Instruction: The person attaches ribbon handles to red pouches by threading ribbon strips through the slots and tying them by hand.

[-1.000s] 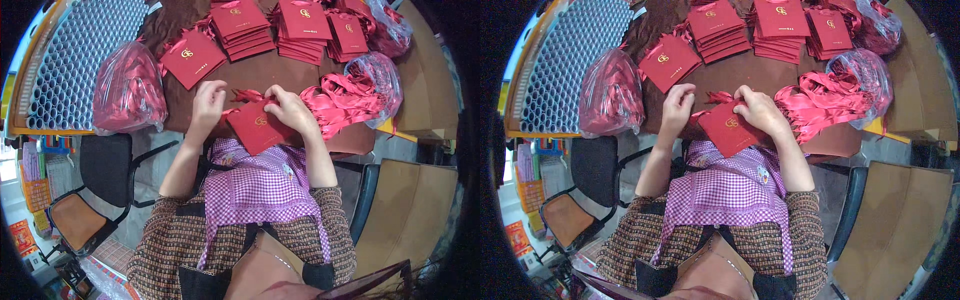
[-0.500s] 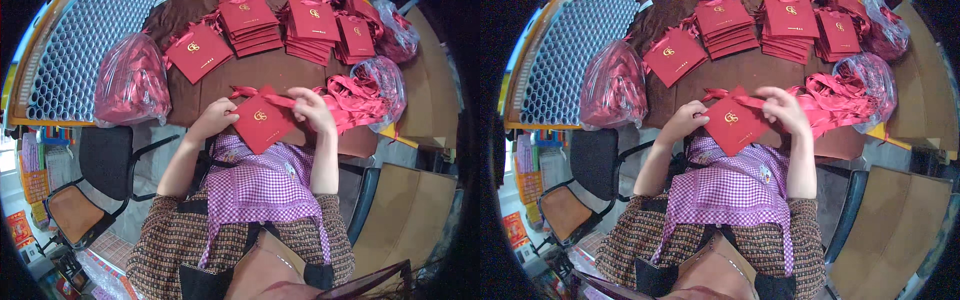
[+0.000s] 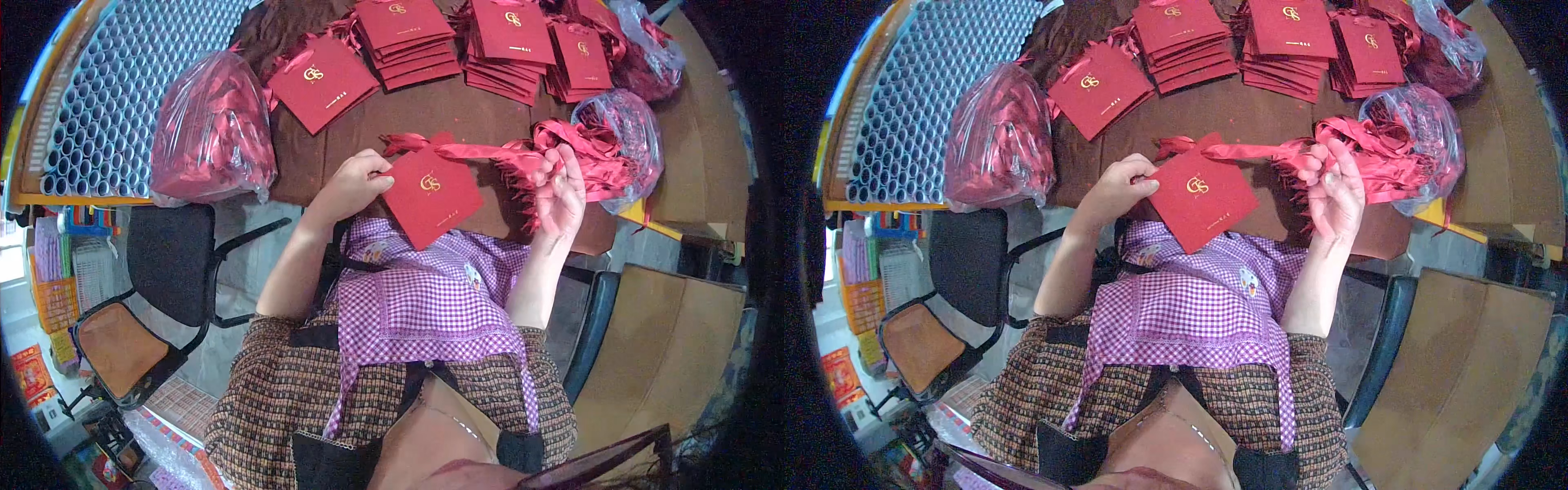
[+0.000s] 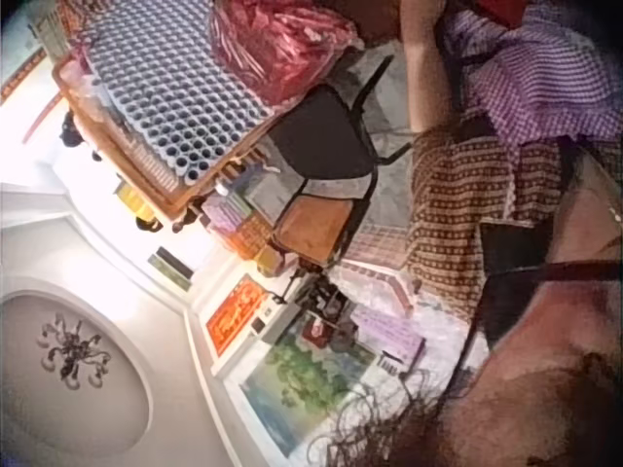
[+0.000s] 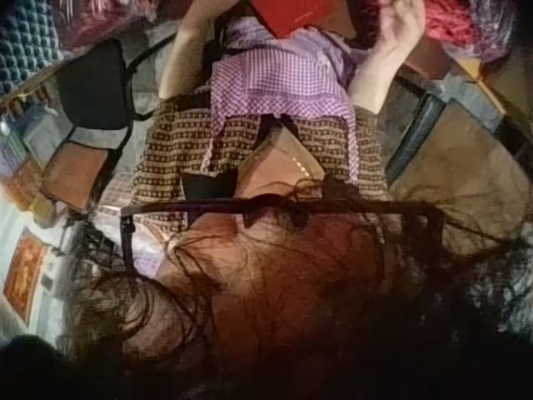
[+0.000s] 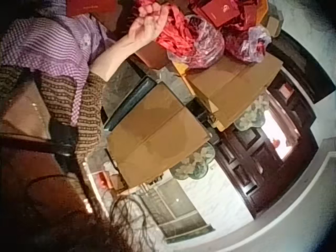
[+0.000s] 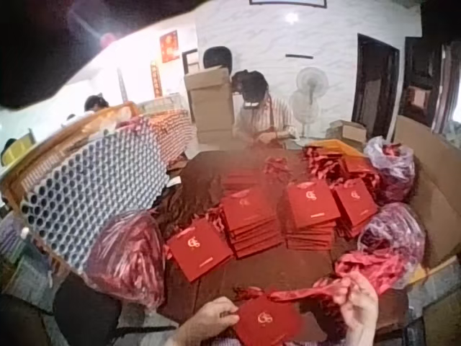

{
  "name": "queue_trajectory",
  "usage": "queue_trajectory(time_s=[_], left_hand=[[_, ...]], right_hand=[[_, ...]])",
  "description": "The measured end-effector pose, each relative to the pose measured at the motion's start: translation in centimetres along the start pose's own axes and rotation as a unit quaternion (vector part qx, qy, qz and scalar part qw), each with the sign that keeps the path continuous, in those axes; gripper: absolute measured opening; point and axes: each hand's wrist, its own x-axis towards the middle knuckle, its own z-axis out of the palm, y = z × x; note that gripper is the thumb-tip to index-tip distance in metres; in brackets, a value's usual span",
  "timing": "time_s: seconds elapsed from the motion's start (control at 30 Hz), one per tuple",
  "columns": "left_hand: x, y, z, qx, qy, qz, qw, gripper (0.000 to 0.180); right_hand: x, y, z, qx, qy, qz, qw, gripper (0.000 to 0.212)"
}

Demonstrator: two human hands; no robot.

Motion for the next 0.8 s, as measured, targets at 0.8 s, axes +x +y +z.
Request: queue_trajectory(time_s=[0.8], left_hand=[[0.3, 0.4, 0.8, 0.018, 0.05, 0.012, 0.999, 0.024]], right_hand=[[-0.4, 4.3, 7.2, -0.313, 0.044, 0.029, 0.948, 0.012]])
